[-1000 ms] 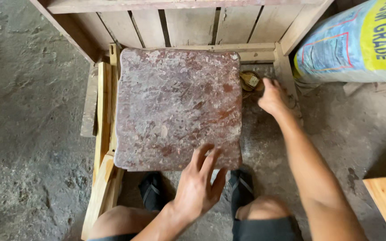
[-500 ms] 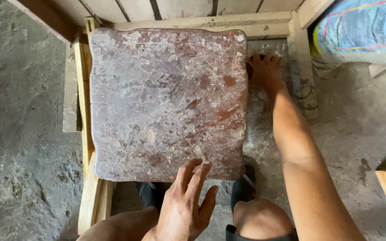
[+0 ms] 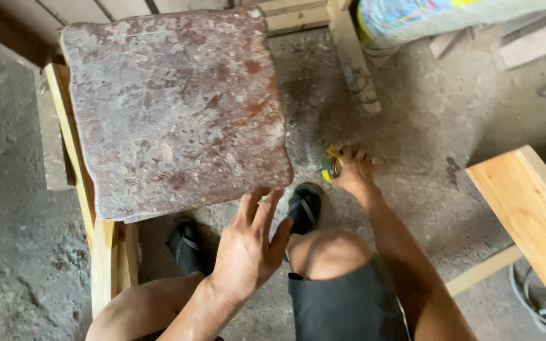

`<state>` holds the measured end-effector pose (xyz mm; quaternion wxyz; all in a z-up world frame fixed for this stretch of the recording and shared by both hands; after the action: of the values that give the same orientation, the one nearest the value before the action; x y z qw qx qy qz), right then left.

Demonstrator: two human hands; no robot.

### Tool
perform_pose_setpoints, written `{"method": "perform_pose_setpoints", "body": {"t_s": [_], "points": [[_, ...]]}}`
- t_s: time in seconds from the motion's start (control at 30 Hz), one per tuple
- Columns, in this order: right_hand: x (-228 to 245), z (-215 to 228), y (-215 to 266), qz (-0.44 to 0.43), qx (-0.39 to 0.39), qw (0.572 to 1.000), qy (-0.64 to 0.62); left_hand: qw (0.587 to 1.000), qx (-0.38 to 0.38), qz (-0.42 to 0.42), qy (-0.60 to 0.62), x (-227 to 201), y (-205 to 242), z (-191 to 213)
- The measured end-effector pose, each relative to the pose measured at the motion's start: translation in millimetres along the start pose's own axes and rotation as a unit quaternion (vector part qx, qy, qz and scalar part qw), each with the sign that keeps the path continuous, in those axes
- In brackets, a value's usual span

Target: The person applies a dark liquid finish to several wooden planks using a paintbrush. They dip the brush into a can, coat the planks, and place them aside. The person also mixes a liquid from a white jug into the finish can.

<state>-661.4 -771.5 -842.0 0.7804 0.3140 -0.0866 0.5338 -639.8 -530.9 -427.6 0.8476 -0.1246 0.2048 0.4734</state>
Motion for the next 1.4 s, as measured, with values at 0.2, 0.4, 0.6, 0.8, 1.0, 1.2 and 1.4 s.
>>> {"method": "perform_pose_setpoints", "body": {"t_s": [0.2,0.4,0.6,0.8,1.0,1.2,1.4], "points": [[-6.8,-20.3,45.1,0.005,-0.016,1.000,-0.025,0.999,0.022,-0.022,-0.029,-11.8,12.6,-21.1],[16.1,-1.2,-5.3,0.139,-0.118,0.983,-0.006,0.998,0.003,-0.034,-0.057,-4.1,-0.8,-35.1],[-50.2,21.9,1.1,-0.074,-0.121,0.952,-0.271,0.998,-0.008,-0.012,-0.057,3.7,-0.5,-26.4],[-35.3,26.0,38.5,0.031,0.013,0.997,-0.064,0.997,0.051,0.016,-0.055,6.0,1.0,-29.6],[-0.4,14.6,45.3,0.072,0.108,0.991,-0.017,0.997,0.036,0.009,-0.066,8.5,4.5,-25.8],[5.9,17.6,44.1,0.026,0.151,0.988,0.009,0.998,0.013,-0.020,-0.062,7.7,7.2,-24.8],[10.7,21.6,29.3,0.020,0.176,0.984,0.026,0.998,0.012,-0.029,-0.063,8.9,6.5,-22.6]]}}
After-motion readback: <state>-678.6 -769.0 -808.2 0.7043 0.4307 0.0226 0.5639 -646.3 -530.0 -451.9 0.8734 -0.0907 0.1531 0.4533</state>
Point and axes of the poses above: each hand's wrist, its own y-axis away from the middle knuckle, its own z-axis out of the back of the hand, x = y × z, the point moved 7 cm from there along -y, towards the middle knuckle, and after that the axes turned 13 degrees about -y, right-handed, at the moved point
